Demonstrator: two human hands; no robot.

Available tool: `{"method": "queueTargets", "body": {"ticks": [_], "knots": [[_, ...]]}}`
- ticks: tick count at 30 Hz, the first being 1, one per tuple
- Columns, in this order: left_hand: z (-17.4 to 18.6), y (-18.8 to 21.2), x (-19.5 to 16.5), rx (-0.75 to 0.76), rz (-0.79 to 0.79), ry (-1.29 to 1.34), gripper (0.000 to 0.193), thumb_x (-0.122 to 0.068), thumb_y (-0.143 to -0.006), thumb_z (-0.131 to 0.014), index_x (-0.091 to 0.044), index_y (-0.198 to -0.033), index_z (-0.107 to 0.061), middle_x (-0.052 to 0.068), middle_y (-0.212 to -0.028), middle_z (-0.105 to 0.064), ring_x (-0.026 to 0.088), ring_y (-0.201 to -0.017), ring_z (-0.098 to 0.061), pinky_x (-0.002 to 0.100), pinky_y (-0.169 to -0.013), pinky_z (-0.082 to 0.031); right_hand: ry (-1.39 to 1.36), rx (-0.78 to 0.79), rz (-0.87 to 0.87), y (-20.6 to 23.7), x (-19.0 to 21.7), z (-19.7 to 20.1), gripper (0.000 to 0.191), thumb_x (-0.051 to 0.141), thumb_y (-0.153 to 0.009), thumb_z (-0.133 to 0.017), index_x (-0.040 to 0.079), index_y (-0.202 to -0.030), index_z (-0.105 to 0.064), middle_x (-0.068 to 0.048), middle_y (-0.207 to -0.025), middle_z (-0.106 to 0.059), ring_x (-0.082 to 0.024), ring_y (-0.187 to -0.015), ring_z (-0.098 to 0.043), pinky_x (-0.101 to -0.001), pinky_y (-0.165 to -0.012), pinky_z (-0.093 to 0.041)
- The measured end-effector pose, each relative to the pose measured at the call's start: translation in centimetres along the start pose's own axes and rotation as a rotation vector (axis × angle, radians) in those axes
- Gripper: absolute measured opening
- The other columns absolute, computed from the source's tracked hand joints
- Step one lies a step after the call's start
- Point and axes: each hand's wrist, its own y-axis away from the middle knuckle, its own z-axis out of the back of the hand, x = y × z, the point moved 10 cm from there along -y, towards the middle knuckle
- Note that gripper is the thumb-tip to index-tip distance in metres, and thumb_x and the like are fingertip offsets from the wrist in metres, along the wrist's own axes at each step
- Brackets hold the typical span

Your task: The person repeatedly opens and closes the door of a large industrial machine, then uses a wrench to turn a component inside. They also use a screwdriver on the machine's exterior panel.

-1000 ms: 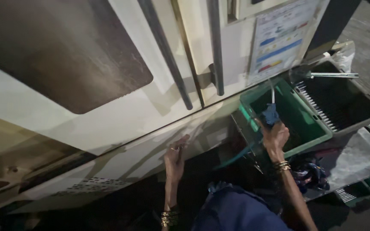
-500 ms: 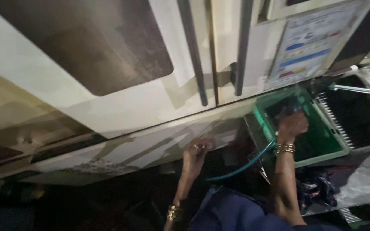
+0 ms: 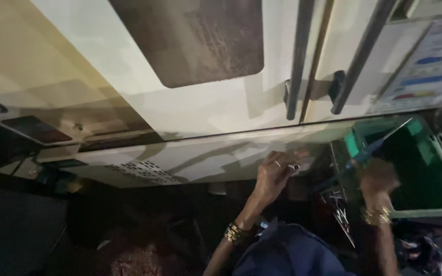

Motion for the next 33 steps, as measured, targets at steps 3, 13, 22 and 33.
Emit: {"method": "queueTargets", "body": {"ticks": [3, 13, 22, 33], "knots": [[1.1, -0.4, -0.5, -0.048, -0.023, -0.051, 0.039, 0.003, -0.087, -0.075, -0.012, -0.122, -0.07, 0.005, -0.107, -0.074, 0.027, -0.097, -0.069, 0.04, -0.088, -0.056, -0.404, 0.011, 0.171, 2.0, 3.3, 8.0, 0.03, 0.04, -0.1, -0.074, 0.012, -0.112, -0.077, -0.006, -0.102, -0.077, -0.022, -0.087, -0.075, -0.0345, -0.071, -0.059], [1.5, -0.1, -1.0, -0.03, -0.024, -0.119, 0.048, 0.002, -0.091, -0.073, -0.013, -0.136, -0.066, 0.007, -0.114, -0.076, 0.022, -0.094, -0.07, 0.038, -0.09, -0.053, -0.734, -0.248, 0.761, 10.6, 17.9, 20.7, 0.022, 0.016, -0.086, -0.079, 0.014, -0.108, -0.078, -0.002, -0.11, -0.076, -0.015, -0.089, -0.076, -0.0255, -0.072, -0.061], [0.7, 1.3, 1.5, 0.169, 0.101, -0.274, 0.038, -0.002, -0.083, -0.076, -0.006, -0.121, -0.073, 0.014, -0.104, -0.072, 0.033, -0.098, -0.063, 0.043, -0.088, -0.051, -1.517, 0.319, 0.438, 8.7, 15.5, 12.9, 0.012, 0.007, -0.091, -0.076, 0.004, -0.103, -0.074, -0.008, -0.097, -0.075, -0.017, -0.078, -0.071, -0.0293, -0.066, -0.058], [-7.0, 3.5, 5.8, 0.216, 0.317, 0.44, 0.025, -0.014, -0.103, -0.052, -0.002, -0.118, -0.068, 0.012, -0.12, -0.074, 0.02, -0.107, -0.069, 0.036, -0.095, -0.057, -0.482, -0.164, -0.03, 8.6, -11.5, 5.3, 0.018, 0.016, -0.092, -0.07, 0.011, -0.108, -0.075, -0.009, -0.104, -0.077, -0.024, -0.088, -0.074, -0.0368, -0.071, -0.06]]}}
